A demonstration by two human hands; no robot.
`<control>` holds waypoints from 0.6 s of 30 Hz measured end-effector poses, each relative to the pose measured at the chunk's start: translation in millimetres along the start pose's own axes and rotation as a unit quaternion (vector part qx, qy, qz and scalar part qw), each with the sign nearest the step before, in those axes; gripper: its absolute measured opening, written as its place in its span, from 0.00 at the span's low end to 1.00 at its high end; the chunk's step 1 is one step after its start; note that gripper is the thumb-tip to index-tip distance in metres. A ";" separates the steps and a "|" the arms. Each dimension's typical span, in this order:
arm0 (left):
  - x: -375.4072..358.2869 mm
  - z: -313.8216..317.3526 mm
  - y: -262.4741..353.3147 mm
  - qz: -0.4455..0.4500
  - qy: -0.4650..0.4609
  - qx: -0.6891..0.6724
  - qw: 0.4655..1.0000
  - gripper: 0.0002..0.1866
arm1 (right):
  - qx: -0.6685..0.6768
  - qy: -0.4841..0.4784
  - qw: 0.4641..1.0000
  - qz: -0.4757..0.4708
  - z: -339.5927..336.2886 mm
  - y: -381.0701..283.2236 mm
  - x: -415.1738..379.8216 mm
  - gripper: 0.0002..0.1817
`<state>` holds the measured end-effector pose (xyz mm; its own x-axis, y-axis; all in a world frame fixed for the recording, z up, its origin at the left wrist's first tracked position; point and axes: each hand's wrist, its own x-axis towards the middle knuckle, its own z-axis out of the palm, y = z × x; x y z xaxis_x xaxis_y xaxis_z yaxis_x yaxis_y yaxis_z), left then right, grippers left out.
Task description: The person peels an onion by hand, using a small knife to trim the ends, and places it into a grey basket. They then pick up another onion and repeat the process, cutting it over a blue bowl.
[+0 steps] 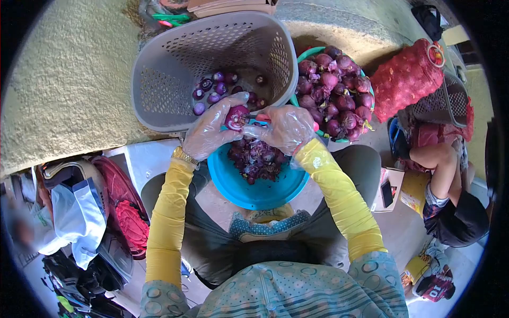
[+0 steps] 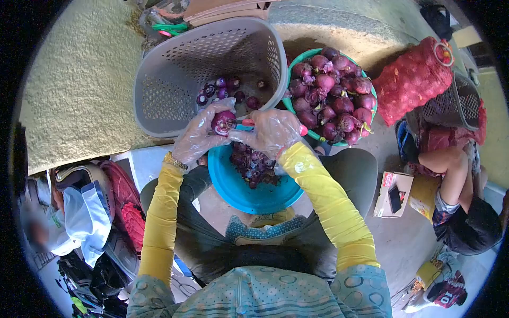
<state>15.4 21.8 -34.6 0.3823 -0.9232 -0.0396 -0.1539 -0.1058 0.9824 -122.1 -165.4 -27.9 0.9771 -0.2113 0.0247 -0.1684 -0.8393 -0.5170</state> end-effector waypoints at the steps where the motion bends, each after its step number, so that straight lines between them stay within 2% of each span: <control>1: 0.6 0.4 0.7 0.001 -0.004 0.000 1.000 0.35 | 0.012 0.019 1.000 -0.007 1.7 1.0 0.4 0.31; 4: -0.9 0.9 2.9 -0.010 -0.003 -0.047 0.999 0.35 | 0.012 -0.027 0.999 0.023 -1.9 -2.3 1.3 0.32; 6: -1.2 0.0 4.5 -0.020 -0.004 -0.016 1.000 0.35 | 0.009 -0.043 0.999 0.032 -1.2 -1.4 1.5 0.32; 8: -1.3 -0.6 9.6 -0.031 -0.005 0.006 1.000 0.34 | 0.033 -0.077 0.995 0.053 1.2 0.2 1.7 0.39; 9: -0.8 -0.7 11.7 -0.040 -0.004 0.027 0.999 0.34 | 0.033 -0.076 0.995 0.054 -0.5 0.1 1.9 0.39; 11: 0.0 -1.2 11.8 -0.044 -0.011 0.042 0.998 0.34 | 0.088 -0.160 0.978 0.097 -7.0 -1.4 2.6 0.40; 16: -1.7 1.6 11.0 -0.018 -0.014 0.076 0.997 0.34 | 0.086 -0.137 0.980 0.114 -5.1 -4.1 0.3 0.40; 18: -1.8 3.5 11.3 0.024 -0.012 0.191 0.981 0.35 | 0.068 -0.130 0.981 0.124 -5.6 -3.5 0.2 0.40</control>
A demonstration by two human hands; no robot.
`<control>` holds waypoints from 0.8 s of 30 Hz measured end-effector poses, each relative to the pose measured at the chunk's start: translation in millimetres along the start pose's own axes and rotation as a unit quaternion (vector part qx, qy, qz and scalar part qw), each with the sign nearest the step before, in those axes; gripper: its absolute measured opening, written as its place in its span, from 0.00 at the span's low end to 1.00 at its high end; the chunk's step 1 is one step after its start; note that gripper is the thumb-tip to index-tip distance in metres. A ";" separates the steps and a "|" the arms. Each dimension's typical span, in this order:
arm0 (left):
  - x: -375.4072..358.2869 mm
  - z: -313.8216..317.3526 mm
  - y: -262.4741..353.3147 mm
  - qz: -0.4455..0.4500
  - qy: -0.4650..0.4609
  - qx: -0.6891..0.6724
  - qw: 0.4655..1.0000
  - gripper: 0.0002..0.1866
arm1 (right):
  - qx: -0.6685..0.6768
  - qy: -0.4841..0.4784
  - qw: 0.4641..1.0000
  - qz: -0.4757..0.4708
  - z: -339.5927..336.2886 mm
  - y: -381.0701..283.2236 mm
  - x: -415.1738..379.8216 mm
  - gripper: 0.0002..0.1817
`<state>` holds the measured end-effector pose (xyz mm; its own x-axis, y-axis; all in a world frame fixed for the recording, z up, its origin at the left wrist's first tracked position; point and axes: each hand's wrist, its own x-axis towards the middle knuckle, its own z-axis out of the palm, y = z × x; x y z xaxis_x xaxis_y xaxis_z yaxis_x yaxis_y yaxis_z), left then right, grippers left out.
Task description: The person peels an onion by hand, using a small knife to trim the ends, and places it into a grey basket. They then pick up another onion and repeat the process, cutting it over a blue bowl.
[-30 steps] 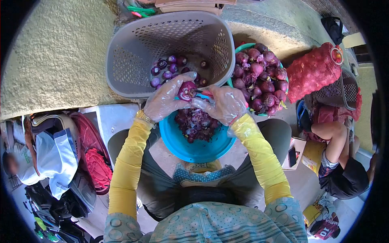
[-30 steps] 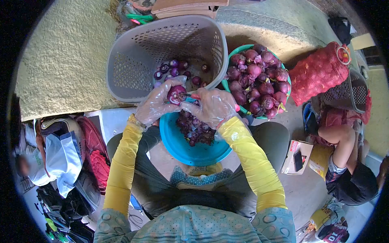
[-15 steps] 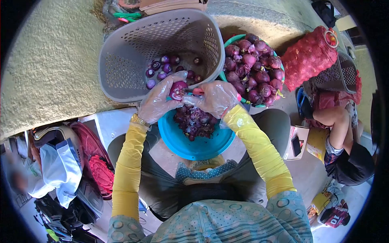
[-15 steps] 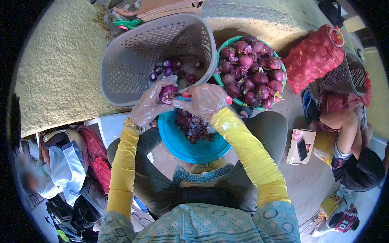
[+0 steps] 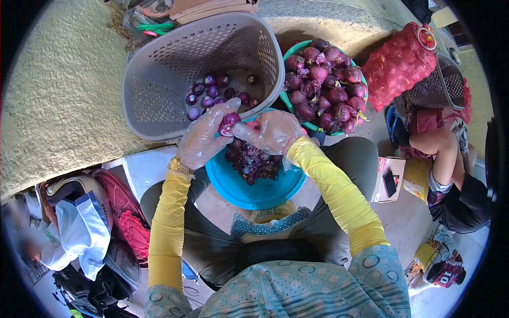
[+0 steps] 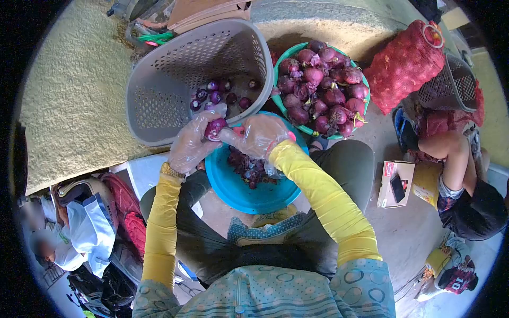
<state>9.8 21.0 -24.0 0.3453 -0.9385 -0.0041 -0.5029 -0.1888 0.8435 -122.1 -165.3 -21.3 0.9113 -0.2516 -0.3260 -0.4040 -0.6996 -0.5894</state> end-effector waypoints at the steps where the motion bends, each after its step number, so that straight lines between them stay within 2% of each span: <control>1: 0.4 0.6 -0.8 0.000 -0.001 -0.001 1.000 0.35 | 0.021 -0.027 0.999 0.012 -2.1 -0.6 -0.4 0.40; 4: 0.2 -0.9 -3.9 0.001 0.009 -0.016 1.000 0.36 | 0.048 -0.075 0.995 0.035 -11.1 -4.9 -0.5 0.39; 5: -0.5 -2.7 -4.6 -0.026 -0.003 -0.042 0.999 0.36 | 0.053 -0.094 0.993 0.046 -12.9 -5.3 -0.3 0.39; 7: -1.6 -6.0 -5.1 -0.052 -0.013 -0.068 0.996 0.37 | 0.089 -0.067 0.994 0.015 2.8 6.9 3.7 0.39; 9: -2.0 -9.2 -4.4 -0.081 -0.002 -0.168 0.982 0.36 | 0.125 -0.039 0.991 -0.015 2.3 7.1 4.1 0.39; 10: -1.5 -10.0 -3.9 -0.082 -0.001 -0.167 0.982 0.36 | 0.141 -0.041 0.989 -0.017 -0.3 7.3 3.2 0.40; 12: 1.0 -11.3 -3.1 -0.011 0.025 -0.124 0.992 0.35 | 0.157 -0.044 0.986 -0.021 -10.5 4.2 0.0 0.40; 14: 0.1 -15.6 -5.3 -0.020 0.024 -0.075 0.997 0.36 | 0.059 -0.080 0.995 -0.025 -18.9 5.0 -3.2 0.41; 15: -0.9 -17.9 -6.2 -0.031 0.024 -0.026 0.999 0.36 | 0.060 -0.081 0.995 -0.027 -20.2 4.6 -2.4 0.41; 17: -2.1 -20.4 -7.0 -0.036 0.023 -0.030 0.999 0.38 | -0.084 -0.180 0.980 0.004 -21.2 4.5 -0.2 0.41; 18: -2.4 -20.4 -6.9 -0.040 0.020 -0.035 0.998 0.39 | -0.083 -0.181 0.980 0.004 -18.7 6.3 -2.4 0.41; 20: -1.8 -19.4 -6.2 -0.042 0.022 -0.074 0.996 0.40 | -0.030 -0.122 0.991 -0.049 -11.9 11.4 -7.5 0.42; 24: -1.2 -21.0 -11.2 -0.068 0.004 -0.151 0.986 0.41 | -0.040 -0.105 0.992 -0.060 -14.9 5.3 -7.1 0.39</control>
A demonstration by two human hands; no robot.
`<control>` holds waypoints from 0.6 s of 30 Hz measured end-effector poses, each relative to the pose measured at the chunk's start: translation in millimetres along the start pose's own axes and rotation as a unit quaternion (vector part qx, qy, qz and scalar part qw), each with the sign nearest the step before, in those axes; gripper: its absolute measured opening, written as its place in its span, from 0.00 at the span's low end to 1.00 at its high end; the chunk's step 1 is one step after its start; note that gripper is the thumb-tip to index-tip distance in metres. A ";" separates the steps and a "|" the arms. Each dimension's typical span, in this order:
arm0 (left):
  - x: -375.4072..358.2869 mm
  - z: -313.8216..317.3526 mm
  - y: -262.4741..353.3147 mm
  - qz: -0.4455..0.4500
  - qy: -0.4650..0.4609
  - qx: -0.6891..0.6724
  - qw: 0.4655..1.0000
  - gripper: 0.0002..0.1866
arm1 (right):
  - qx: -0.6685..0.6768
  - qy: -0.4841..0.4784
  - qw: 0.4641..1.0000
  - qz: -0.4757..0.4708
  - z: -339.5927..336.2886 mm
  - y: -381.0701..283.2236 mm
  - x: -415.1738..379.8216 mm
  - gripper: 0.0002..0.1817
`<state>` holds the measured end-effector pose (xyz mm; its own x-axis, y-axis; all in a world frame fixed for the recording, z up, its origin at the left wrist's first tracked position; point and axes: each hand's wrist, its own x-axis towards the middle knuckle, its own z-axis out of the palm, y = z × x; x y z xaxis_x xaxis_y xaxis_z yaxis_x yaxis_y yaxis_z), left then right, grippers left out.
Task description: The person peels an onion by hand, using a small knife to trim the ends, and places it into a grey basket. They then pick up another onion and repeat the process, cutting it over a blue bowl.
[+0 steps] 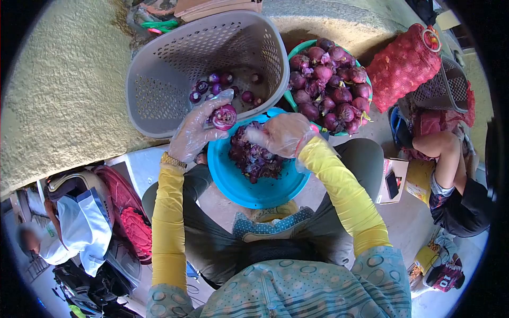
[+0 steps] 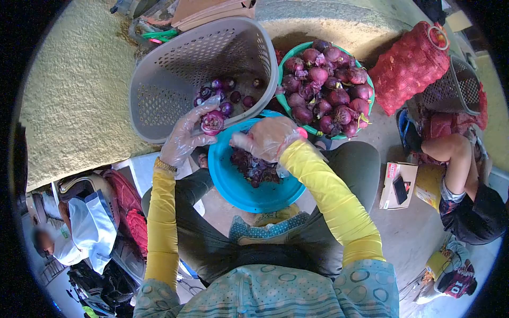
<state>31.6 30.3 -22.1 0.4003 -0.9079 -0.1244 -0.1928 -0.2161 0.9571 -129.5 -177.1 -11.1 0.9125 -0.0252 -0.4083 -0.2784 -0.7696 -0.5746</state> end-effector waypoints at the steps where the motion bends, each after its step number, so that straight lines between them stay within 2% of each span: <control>1: -0.2 -0.3 -0.9 0.000 -0.001 0.000 1.000 0.41 | -0.040 -0.020 0.999 0.015 -5.4 -4.8 -1.6 0.38; 2: -0.7 -0.2 -1.4 -0.013 -0.003 -0.041 0.999 0.40 | -0.079 -0.040 0.996 0.029 -9.6 -8.5 -3.2 0.38; 6: -2.8 -2.3 -9.5 -0.043 0.006 -0.142 0.989 0.38 | -0.082 -0.038 0.996 0.017 -0.3 0.3 -0.6 0.36; 9: -3.6 -5.1 -7.8 -0.065 -0.004 -0.136 0.989 0.40 | -0.089 -0.056 0.994 0.030 1.4 -1.2 -2.1 0.35; 11: -4.2 -4.4 -3.3 -0.068 0.000 -0.139 0.988 0.38 | -0.090 -0.002 0.996 -0.007 9.4 1.7 -2.3 0.36; 18: -3.3 -5.5 -5.2 -0.054 -0.009 -0.116 0.992 0.38 | -0.083 -0.004 0.997 0.002 19.3 5.8 5.0 0.42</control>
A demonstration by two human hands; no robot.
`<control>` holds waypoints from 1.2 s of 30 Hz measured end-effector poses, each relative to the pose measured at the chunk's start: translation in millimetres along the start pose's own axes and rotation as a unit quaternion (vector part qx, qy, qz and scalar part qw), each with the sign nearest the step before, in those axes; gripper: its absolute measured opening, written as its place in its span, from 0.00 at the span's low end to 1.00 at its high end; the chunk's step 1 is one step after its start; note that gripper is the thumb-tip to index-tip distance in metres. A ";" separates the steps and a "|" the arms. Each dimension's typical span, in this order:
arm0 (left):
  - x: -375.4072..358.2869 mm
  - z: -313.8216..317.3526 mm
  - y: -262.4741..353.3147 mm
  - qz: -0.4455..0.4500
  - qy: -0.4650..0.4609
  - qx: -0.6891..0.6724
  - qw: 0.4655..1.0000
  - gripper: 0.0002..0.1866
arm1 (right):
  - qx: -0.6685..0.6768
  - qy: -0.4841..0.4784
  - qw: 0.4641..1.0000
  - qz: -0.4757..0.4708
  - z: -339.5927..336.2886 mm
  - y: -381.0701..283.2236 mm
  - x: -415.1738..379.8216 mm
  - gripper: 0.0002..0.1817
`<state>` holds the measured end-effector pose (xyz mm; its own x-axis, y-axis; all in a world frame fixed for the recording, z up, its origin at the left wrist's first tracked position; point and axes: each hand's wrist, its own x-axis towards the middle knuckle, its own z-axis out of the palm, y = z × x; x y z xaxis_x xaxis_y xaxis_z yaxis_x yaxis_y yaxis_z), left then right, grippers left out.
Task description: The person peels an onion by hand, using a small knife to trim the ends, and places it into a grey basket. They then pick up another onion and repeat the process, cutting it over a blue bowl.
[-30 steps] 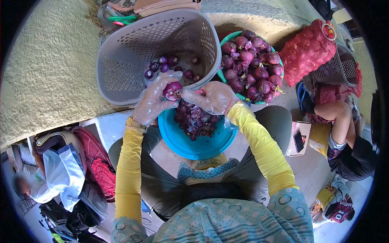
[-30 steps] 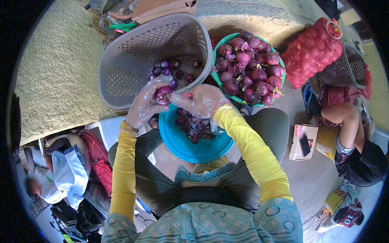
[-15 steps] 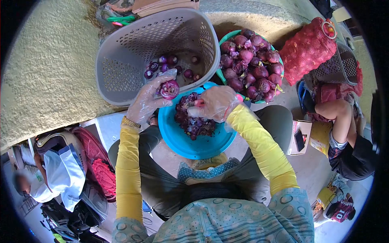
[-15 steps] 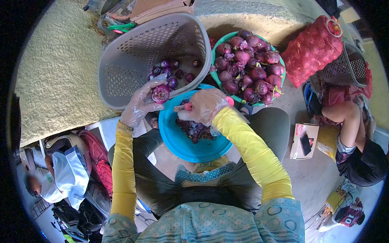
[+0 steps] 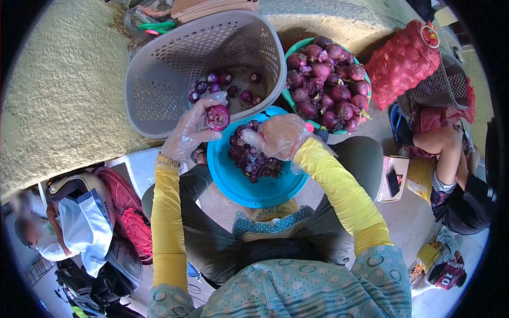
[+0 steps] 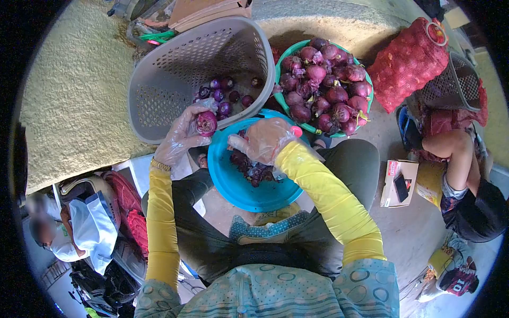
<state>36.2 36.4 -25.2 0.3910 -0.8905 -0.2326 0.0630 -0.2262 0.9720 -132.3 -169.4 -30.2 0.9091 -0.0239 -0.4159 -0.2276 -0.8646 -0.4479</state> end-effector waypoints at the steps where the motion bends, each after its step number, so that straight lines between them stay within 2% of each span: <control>1: 0.2 0.1 -0.6 0.000 0.000 0.000 1.000 0.38 | 0.003 0.003 1.000 0.000 -1.5 -0.9 -0.8 0.42; 3: 0.5 0.6 -1.9 -0.002 0.002 -0.036 0.999 0.38 | 0.006 0.007 1.000 0.000 -7.3 -3.5 -3.7 0.42; 5: 0.0 3.7 -2.0 -0.005 0.011 -0.029 0.999 0.38 | -0.013 0.002 0.999 -0.035 -13.6 -4.4 -7.3 0.41; 7: 1.3 8.2 -3.1 -0.007 0.021 -0.024 0.999 0.38 | -0.018 -0.001 0.999 -0.029 -12.6 -3.6 -6.7 0.40; 9: 2.9 12.1 -6.8 0.024 0.031 -0.029 0.999 0.38 | -0.021 -0.004 0.999 -0.024 -15.2 -4.4 -7.0 0.39; 11: 3.8 11.7 -7.6 0.027 0.029 -0.016 0.999 0.37 | 0.061 -0.020 0.998 -0.006 -22.7 -5.2 -8.9 0.33; 12: 3.7 11.5 -7.9 0.031 0.028 -0.003 0.999 0.37 | 0.060 -0.021 0.998 -0.008 -23.0 -5.3 -9.3 0.33; 14: 2.6 11.5 -8.2 0.025 0.029 -0.021 0.999 0.37 | 0.166 0.020 0.986 -0.002 -23.8 -6.2 -9.9 0.29; 15: 2.2 11.8 -8.0 0.019 0.029 -0.039 0.999 0.37 | 0.165 0.019 0.986 -0.004 -26.1 -7.3 -10.0 0.29; 17: 2.2 13.0 -5.3 0.018 0.028 -0.045 0.998 0.37 | 0.294 0.026 0.955 0.007 -31.3 -10.1 -10.7 0.25; 18: 2.7 13.4 -4.0 0.017 0.024 -0.051 0.998 0.37 | 0.293 0.025 0.956 0.005 -29.4 -8.8 -10.2 0.25; 20: 3.0 12.9 -5.5 0.010 0.023 -0.072 0.997 0.38 | 0.231 0.057 0.971 -0.027 -23.7 -4.9 -9.4 0.27; 23: 2.9 11.9 -5.4 0.015 0.019 -0.084 0.996 0.39 | 0.197 0.032 0.980 -0.028 -25.3 -6.7 -10.3 0.29; 28: -0.5 12.2 2.1 0.033 0.015 -0.069 0.997 0.43 | 0.190 0.019 0.981 -0.032 -28.3 -5.0 -8.0 0.35; 30: -2.5 12.4 6.0 0.000 0.001 -0.119 0.993 0.45 | 0.181 0.008 0.983 -0.024 -24.9 -1.4 -5.9 0.38; 32: -1.5 9.4 1.9 0.015 0.003 -0.087 0.996 0.44 | 0.288 0.002 0.958 0.002 -22.9 1.5 -5.8 0.43; 33: -0.1 7.6 -1.7 0.026 0.001 -0.052 0.998 0.43 | 0.282 0.000 0.959 -0.001 -22.3 1.8 -7.0 0.43; 35: 3.4 2.5 -13.6 0.045 -0.001 -0.047 0.998 0.43 | 0.249 -0.025 0.968 -0.019 -21.9 0.2 -11.1 0.46; 36: 3.9 0.6 -18.0 0.060 -0.009 -0.040 0.997 0.44 | 0.256 -0.086 0.962 0.028 -24.0 -1.8 -12.3 0.43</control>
<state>36.0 36.7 -43.6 0.3841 -0.9161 -0.1150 0.0898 -0.0869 0.9922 -134.8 -179.6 -5.2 0.8292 0.0597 -0.5558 -0.4563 -0.5021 -0.7346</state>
